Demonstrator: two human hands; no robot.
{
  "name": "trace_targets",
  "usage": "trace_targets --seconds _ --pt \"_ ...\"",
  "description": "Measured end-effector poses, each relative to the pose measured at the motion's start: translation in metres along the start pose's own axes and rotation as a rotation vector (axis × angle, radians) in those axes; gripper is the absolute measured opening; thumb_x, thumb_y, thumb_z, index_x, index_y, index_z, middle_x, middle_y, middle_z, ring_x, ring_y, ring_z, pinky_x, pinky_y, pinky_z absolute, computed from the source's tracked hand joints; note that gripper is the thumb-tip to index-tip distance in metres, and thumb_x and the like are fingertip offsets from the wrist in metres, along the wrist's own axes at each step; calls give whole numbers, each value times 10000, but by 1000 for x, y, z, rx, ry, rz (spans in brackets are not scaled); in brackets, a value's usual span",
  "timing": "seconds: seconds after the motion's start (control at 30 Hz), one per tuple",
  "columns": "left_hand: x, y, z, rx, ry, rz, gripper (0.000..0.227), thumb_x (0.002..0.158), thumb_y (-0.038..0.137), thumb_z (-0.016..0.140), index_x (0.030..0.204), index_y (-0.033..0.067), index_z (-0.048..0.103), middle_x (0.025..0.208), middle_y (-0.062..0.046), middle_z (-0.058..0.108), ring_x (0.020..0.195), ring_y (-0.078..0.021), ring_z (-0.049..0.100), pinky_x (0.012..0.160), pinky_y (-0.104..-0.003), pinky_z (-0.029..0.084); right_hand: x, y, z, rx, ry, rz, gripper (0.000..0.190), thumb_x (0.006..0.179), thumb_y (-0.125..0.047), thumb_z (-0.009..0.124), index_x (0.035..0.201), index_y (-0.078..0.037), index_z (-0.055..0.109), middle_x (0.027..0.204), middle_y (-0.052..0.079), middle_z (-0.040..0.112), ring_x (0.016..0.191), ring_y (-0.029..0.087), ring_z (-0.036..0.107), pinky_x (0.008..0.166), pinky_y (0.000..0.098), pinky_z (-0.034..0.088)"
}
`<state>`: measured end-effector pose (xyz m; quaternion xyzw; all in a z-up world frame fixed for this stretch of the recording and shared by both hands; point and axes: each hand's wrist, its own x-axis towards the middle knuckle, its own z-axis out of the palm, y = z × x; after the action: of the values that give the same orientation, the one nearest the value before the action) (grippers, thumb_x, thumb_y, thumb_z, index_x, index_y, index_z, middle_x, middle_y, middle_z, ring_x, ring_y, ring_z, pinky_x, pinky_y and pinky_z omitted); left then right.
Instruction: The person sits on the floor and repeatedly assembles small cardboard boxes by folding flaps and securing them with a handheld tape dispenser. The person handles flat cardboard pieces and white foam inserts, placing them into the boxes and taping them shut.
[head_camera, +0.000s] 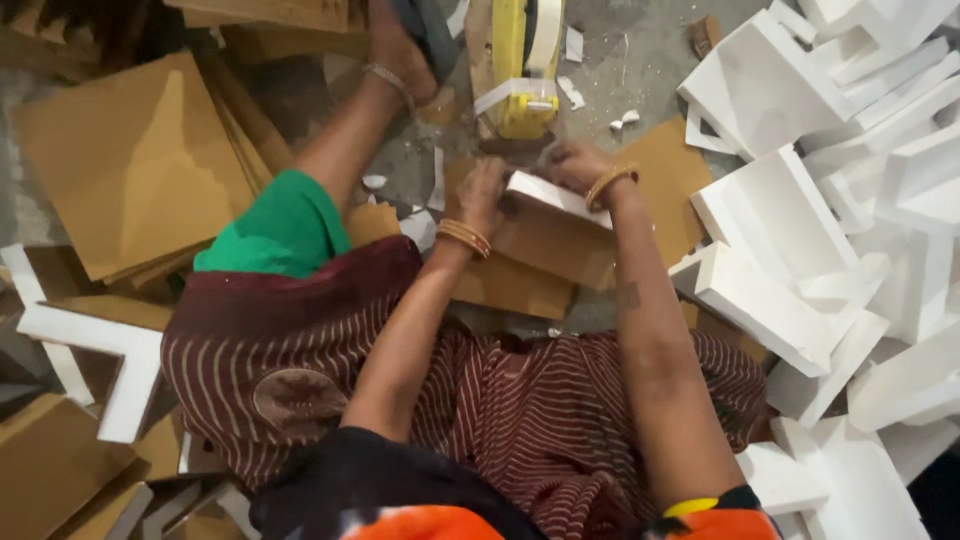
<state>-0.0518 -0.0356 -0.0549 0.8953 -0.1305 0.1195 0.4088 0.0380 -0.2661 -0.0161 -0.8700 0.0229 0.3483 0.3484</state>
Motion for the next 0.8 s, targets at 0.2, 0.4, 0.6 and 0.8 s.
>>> trace_targets --seconds 0.2,0.4,0.6,0.8 --pt "0 19 -23 -114 -105 -34 473 694 -15 706 1120 97 534 1100 -169 620 1062 -432 597 865 -510 493 -16 19 -3 -109 -77 105 407 828 -319 728 1143 -65 770 1102 155 773 1021 285 702 913 406 536" --pt "12 36 -45 -69 -112 -13 486 693 -29 700 1126 86 511 1097 -179 616 1063 -442 593 865 -520 489 -77 -9 -21 -309 251 163 486 846 -427 787 1164 -61 774 1128 185 736 1061 318 706 961 400 526" --pt "3 25 -24 -15 -152 -119 487 729 -3 720 1168 108 540 1181 -171 614 1092 -432 603 890 -519 500 -162 6 -20 -206 298 -180 543 789 -367 781 1227 -64 674 1189 162 721 1088 318 686 941 424 528" --pt "-25 -2 1 -136 -40 -86 535 800 181 805 1278 107 576 1296 -207 603 1135 -397 619 962 -482 508 -226 66 21 -300 715 -167 515 816 -210 740 1286 -25 642 1216 220 686 1084 398 662 937 477 528"
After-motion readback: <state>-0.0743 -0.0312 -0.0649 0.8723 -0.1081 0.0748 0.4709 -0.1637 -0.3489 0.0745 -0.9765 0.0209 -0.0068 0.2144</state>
